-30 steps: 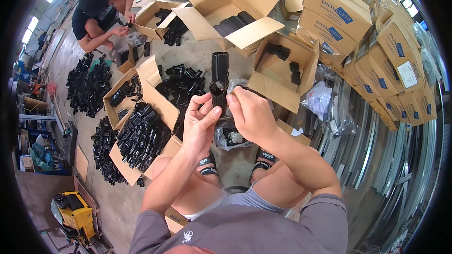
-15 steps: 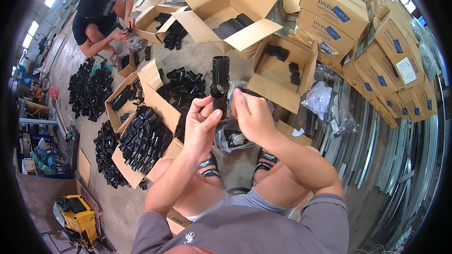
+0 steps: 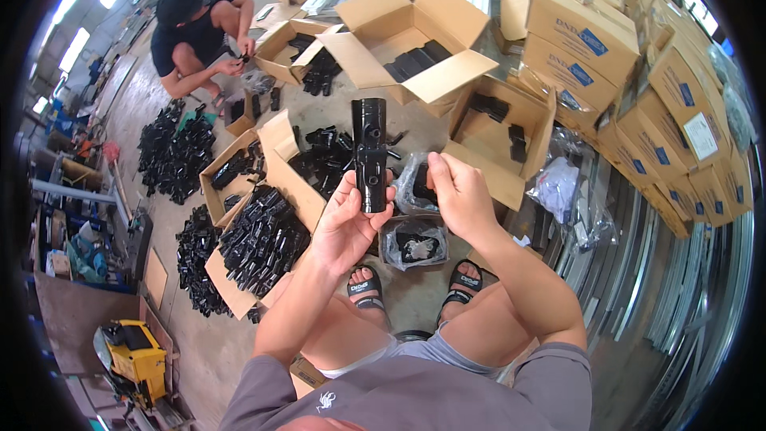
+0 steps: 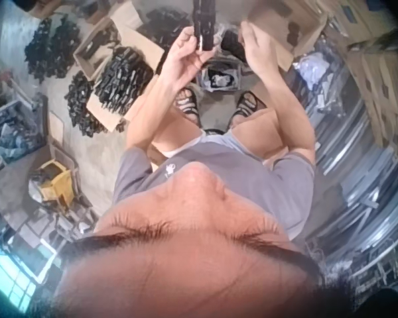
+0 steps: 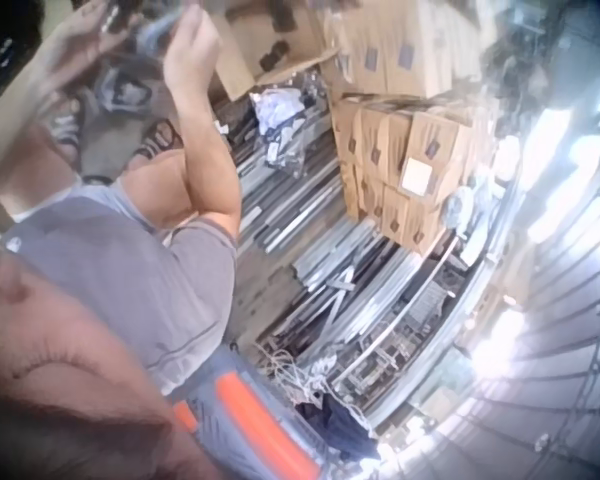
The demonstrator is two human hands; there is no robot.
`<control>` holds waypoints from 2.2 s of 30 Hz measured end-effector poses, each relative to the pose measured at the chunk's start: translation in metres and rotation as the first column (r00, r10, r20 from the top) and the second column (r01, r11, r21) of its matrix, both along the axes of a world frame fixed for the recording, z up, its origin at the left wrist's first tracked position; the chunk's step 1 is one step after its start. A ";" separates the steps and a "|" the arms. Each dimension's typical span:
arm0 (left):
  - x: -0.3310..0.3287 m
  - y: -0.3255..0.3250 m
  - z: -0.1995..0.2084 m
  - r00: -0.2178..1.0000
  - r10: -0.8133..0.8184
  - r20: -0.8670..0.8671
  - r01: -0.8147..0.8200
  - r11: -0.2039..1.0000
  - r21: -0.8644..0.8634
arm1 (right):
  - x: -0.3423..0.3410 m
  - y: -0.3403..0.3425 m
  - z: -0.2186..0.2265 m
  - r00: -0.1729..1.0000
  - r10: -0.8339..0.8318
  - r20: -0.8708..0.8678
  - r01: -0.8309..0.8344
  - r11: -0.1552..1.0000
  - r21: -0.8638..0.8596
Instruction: The person assembles black plastic components by hand while sitting on the floor. The person picks up individual black plastic pieces from boxes and fits them together to form larger assemblies.
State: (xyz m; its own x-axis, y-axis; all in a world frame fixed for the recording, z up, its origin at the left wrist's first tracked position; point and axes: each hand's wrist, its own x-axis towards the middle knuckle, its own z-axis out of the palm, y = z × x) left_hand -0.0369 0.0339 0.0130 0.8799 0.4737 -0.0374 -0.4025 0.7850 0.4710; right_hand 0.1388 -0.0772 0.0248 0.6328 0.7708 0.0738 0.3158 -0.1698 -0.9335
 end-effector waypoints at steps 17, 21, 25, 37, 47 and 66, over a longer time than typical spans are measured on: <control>-0.304 0.108 -0.087 0.129 0.632 -0.764 -0.442 0.726 0.526 | 0.006 -0.008 -0.005 0.985 0.168 -0.034 -0.171 0.982 -0.079; -0.344 0.130 -0.108 -0.026 0.882 -0.471 -0.252 0.450 0.857 | 0.005 -0.003 -0.009 0.983 0.181 -0.024 -0.183 0.980 -0.084; -0.314 0.149 -0.109 -0.133 0.971 -0.196 0.396 0.233 0.888 | 0.006 -0.002 -0.011 0.980 0.199 0.007 -0.197 0.973 -0.122; -0.332 0.135 -0.178 -0.239 0.957 -0.165 0.615 0.280 0.737 | -0.003 -0.009 -0.010 0.976 0.210 0.062 -0.198 0.967 -0.159; -0.210 0.061 -0.057 0.092 0.943 -0.320 0.148 0.304 0.941 | 0.045 0.005 -0.024 0.981 0.124 0.146 -0.094 0.975 -0.201; -0.010 -0.048 -0.050 0.645 0.126 -0.754 0.680 -0.547 0.489 | 0.319 -0.011 -0.294 0.772 -0.229 0.592 0.611 0.523 -0.595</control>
